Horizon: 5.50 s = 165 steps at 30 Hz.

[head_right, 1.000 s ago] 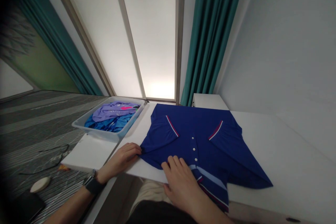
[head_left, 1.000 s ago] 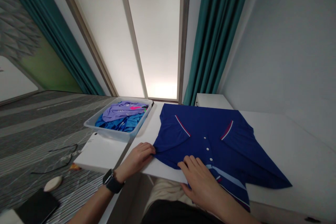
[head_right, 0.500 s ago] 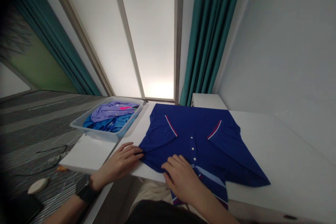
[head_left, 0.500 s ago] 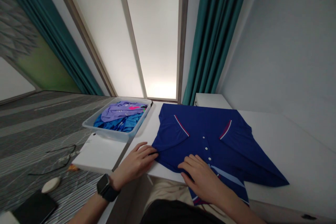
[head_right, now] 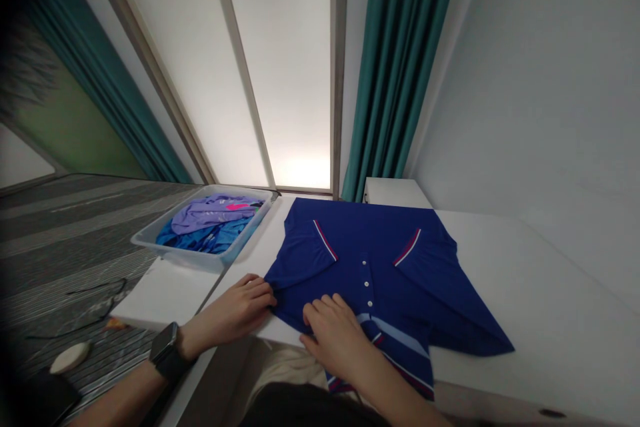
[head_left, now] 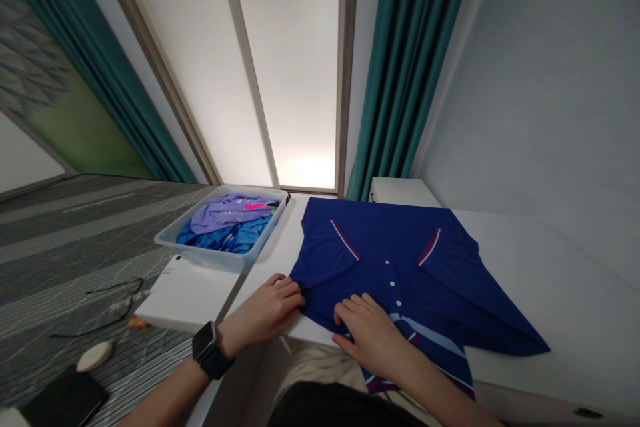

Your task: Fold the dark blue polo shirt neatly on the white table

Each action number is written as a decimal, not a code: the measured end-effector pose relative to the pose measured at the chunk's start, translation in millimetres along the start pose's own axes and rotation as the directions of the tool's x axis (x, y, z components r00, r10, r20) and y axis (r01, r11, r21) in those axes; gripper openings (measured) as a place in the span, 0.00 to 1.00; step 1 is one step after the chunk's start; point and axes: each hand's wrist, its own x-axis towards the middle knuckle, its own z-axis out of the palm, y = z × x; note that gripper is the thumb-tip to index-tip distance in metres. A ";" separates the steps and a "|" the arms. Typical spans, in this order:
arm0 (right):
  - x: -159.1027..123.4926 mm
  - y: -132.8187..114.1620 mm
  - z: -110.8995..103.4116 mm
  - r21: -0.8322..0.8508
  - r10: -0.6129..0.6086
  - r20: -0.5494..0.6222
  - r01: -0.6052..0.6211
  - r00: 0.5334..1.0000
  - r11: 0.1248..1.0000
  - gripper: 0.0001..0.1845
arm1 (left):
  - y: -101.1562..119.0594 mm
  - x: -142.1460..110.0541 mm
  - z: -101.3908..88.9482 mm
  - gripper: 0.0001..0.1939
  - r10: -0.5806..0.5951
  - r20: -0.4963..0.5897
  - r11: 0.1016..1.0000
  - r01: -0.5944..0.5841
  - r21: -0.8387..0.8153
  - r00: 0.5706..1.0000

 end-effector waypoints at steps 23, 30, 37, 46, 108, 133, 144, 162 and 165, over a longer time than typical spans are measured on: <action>1.4 0.4 0.4 0.048 -0.028 0.042 0.026 0.999 0.999 0.02 | -24.6 -21.9 18.7 0.10 -0.240 -0.158 0.966 0.219 -0.139 0.958; 32.6 -0.4 -15.9 -0.053 -0.155 -0.001 0.155 0.988 0.986 0.04 | -18.1 -15.2 12.8 0.09 -0.310 -0.170 0.945 0.283 -0.165 0.935; 68.2 1.4 -11.5 -0.178 -0.221 -0.026 0.213 0.975 0.961 0.12 | -14.3 -1.4 8.1 0.02 -0.375 -0.081 0.927 0.372 -0.053 0.924; 60.9 8.7 -2.6 -0.204 -0.221 0.002 0.217 0.975 0.955 0.15 | -22.0 -8.9 -0.5 0.11 -0.341 -0.031 0.940 0.340 -0.024 0.939; 134.5 92.6 19.9 -0.183 0.025 0.008 -0.023 1.000 0.983 0.34 | -82.0 77.3 53.7 0.30 -0.337 -0.044 0.941 0.337 -0.008 0.940; 89.8 105.7 6.3 -0.167 0.001 0.030 0.004 1.000 0.986 0.31 | -88.8 58.8 48.2 0.30 -0.339 -0.053 0.938 0.333 -0.098 0.939; 28.3 46.5 -25.1 0.062 -0.201 -0.002 0.201 0.980 0.978 0.22 | -30.7 25.9 33.2 0.33 -0.182 0.012 0.983 0.182 0.001 0.983; -79.4 104.9 -24.5 0.074 0.061 -0.165 -0.049 0.984 0.996 0.22 | 71.3 79.9 40.5 0.26 0.011 -0.032 0.969 -0.018 -0.245 0.999; -93.1 107.3 -20.7 0.056 0.081 -0.109 -0.075 0.991 0.996 0.23 | 66.3 80.7 47.0 0.27 0.041 0.033 0.976 -0.033 -0.214 0.999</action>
